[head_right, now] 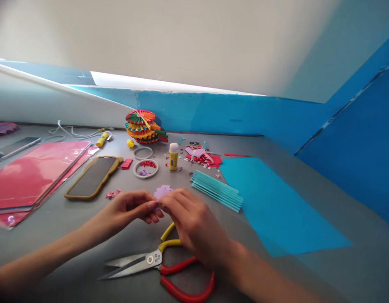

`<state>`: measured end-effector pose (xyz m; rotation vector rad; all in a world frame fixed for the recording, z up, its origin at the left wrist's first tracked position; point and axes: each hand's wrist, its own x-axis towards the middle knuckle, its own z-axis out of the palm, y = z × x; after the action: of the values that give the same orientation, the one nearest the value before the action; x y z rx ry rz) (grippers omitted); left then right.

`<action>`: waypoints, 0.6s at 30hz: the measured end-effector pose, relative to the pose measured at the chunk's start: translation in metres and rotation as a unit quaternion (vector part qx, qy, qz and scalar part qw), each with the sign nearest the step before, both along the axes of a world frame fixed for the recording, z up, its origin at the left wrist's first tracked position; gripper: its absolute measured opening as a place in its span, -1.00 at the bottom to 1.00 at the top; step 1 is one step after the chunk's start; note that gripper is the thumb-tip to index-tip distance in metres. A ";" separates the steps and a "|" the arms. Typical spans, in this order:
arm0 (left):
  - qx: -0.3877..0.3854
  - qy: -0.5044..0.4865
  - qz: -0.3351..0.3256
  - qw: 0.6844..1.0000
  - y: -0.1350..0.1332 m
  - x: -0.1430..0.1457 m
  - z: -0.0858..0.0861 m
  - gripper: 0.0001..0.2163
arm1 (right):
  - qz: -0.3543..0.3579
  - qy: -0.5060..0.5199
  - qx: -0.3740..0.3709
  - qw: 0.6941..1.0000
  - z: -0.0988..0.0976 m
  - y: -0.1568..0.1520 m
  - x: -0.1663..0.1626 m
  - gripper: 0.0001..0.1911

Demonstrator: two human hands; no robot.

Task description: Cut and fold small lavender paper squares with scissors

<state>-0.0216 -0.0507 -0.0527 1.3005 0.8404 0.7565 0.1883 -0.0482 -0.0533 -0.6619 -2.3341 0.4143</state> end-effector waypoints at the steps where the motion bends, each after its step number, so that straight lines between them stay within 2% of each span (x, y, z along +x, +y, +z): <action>1: -0.007 -0.006 -0.001 1.000 0.001 0.000 -0.001 -0.78 | 0.003 -0.020 0.033 0.999 0.001 0.001 0.002 -0.68; 6: -0.027 -0.034 -0.008 0.999 0.003 -0.001 -0.003 -0.80 | -0.007 -0.092 0.187 0.978 0.009 0.003 0.005 -0.69; 12: 0.008 -0.015 -0.003 1.000 0.001 -0.001 0.002 -0.78 | 0.008 -0.067 0.183 0.981 0.012 0.005 0.003 -0.74; 18: 0.022 0.017 0.015 0.999 -0.001 0.001 0.000 -0.75 | 0.016 -0.127 0.261 0.957 0.010 -0.001 0.003 -0.67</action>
<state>-0.0210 -0.0517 -0.0525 1.3466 0.8765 0.7813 0.1915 -0.0489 -0.0435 -0.4360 -2.5425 -0.2914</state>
